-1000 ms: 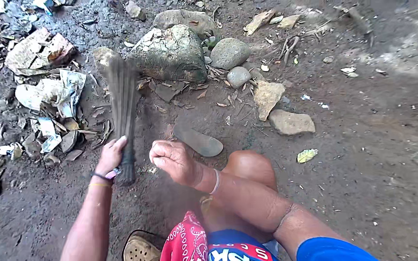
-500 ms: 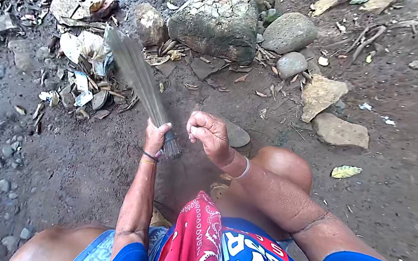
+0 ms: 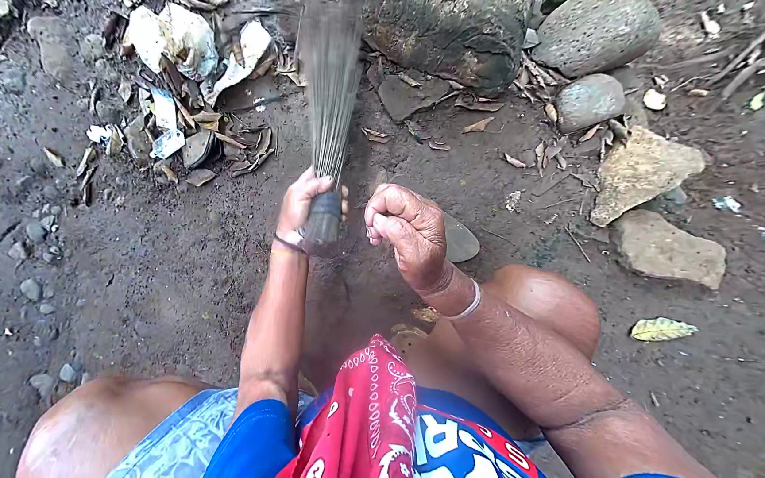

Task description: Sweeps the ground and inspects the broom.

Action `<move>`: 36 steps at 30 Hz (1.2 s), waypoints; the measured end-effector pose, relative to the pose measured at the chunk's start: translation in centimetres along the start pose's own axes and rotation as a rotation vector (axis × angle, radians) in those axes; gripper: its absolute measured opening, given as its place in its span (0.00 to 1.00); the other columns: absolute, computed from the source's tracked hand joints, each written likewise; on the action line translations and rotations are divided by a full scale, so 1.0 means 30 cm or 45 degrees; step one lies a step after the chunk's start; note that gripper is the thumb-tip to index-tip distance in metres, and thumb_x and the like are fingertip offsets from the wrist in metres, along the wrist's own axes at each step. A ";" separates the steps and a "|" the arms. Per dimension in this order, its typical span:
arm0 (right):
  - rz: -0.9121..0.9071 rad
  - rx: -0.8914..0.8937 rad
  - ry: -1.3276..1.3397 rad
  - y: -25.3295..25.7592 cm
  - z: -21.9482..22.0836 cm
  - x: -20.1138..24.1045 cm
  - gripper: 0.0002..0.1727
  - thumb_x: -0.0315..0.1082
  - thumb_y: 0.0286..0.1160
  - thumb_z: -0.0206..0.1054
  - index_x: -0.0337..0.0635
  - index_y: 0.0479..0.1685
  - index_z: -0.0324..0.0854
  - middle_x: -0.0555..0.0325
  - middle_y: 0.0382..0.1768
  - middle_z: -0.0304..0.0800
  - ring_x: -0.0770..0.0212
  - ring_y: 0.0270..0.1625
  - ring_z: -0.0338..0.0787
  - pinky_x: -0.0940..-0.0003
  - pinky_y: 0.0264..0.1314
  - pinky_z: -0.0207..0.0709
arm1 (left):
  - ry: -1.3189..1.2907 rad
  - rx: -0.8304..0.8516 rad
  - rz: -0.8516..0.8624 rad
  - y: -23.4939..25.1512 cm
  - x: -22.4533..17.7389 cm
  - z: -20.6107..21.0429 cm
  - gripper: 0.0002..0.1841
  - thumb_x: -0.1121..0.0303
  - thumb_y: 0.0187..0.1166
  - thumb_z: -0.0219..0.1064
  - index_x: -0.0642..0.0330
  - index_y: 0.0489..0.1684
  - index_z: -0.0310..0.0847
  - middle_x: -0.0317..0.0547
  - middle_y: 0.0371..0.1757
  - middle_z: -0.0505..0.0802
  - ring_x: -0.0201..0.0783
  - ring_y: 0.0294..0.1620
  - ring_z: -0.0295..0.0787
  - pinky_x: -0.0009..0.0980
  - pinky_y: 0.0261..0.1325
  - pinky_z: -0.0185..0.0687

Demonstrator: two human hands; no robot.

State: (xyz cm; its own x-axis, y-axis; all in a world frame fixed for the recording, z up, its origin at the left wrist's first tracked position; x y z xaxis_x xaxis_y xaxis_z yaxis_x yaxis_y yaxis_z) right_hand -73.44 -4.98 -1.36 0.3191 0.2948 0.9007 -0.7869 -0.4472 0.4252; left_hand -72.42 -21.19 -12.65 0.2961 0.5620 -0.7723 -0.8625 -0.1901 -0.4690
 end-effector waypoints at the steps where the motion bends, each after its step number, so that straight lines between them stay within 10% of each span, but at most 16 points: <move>1: -0.009 0.005 0.004 0.000 0.006 -0.002 0.12 0.23 0.71 0.51 0.35 0.23 0.77 0.58 0.26 0.77 0.72 0.28 0.79 0.80 0.31 0.75 | -0.084 0.083 -0.108 0.028 0.011 -0.013 0.14 0.68 0.82 0.49 0.54 0.60 0.74 0.46 0.30 0.92 0.36 0.22 0.90 0.30 0.24 0.88; 5: -0.017 -0.006 0.018 0.003 0.011 0.002 0.12 0.23 0.71 0.51 0.35 0.23 0.77 0.59 0.26 0.77 0.73 0.28 0.79 0.82 0.30 0.76 | -0.104 -0.198 -0.188 0.061 0.049 -0.198 0.12 0.65 0.85 0.49 0.59 0.49 0.77 0.49 0.31 0.90 0.38 0.22 0.88 0.31 0.22 0.85; 11: -0.027 -0.009 -0.004 -0.007 0.006 0.029 0.12 0.22 0.71 0.51 0.34 0.23 0.77 0.59 0.26 0.78 0.73 0.27 0.79 0.82 0.30 0.75 | 0.171 -0.680 0.414 -0.027 -0.052 -0.258 0.20 0.75 0.79 0.61 0.64 0.70 0.68 0.46 0.32 0.89 0.39 0.24 0.91 0.37 0.30 0.92; 14: -0.036 -0.011 0.001 -0.006 0.017 0.041 0.12 0.22 0.70 0.51 0.35 0.23 0.77 0.59 0.25 0.77 0.74 0.27 0.78 0.82 0.29 0.75 | 0.186 -0.589 0.438 -0.066 -0.063 -0.219 0.24 0.76 0.77 0.61 0.65 0.73 0.67 0.47 0.33 0.90 0.40 0.25 0.91 0.36 0.30 0.92; 19: -0.089 0.025 -0.034 -0.013 0.047 0.066 0.12 0.22 0.71 0.52 0.34 0.22 0.77 0.58 0.25 0.77 0.73 0.29 0.79 0.81 0.32 0.75 | -0.296 -0.061 -0.105 0.051 0.006 -0.074 0.15 0.61 0.88 0.45 0.59 0.51 0.76 0.49 0.31 0.90 0.39 0.24 0.89 0.31 0.24 0.87; 25: -0.143 0.037 -0.145 -0.016 0.036 0.100 0.12 0.23 0.71 0.52 0.33 0.22 0.77 0.58 0.25 0.77 0.73 0.28 0.77 0.81 0.29 0.73 | -0.325 -0.245 -0.056 0.209 0.016 -0.053 0.15 0.60 0.90 0.49 0.61 0.47 0.76 0.51 0.28 0.89 0.42 0.21 0.87 0.33 0.21 0.84; 32: -0.125 0.013 -0.068 -0.010 -0.004 0.078 0.12 0.22 0.70 0.52 0.32 0.22 0.77 0.56 0.25 0.77 0.72 0.28 0.78 0.80 0.30 0.73 | 0.147 -0.665 0.500 0.006 0.057 -0.102 0.22 0.76 0.77 0.66 0.68 0.71 0.74 0.46 0.39 0.91 0.34 0.31 0.90 0.33 0.38 0.91; 36: -0.072 0.025 -0.038 -0.005 -0.002 0.045 0.12 0.22 0.69 0.52 0.33 0.22 0.77 0.57 0.25 0.78 0.72 0.28 0.78 0.80 0.30 0.74 | 0.282 -0.534 0.438 -0.041 0.015 -0.108 0.28 0.78 0.75 0.63 0.68 0.78 0.67 0.42 0.37 0.91 0.30 0.27 0.90 0.28 0.35 0.91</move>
State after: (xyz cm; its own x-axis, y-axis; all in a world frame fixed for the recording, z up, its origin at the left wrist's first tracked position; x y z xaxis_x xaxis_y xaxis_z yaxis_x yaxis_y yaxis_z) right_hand -72.92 -4.48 -0.19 0.3788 0.2948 0.8773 -0.7567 -0.4471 0.4770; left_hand -69.88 -23.31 -13.82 0.1451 0.2385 -0.9603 -0.7016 -0.6596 -0.2698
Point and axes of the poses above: each hand's wrist, its own y-axis towards the middle knuckle, its own z-axis out of the palm, x = y × z, the point moved 7 cm from there along y, towards the middle knuckle
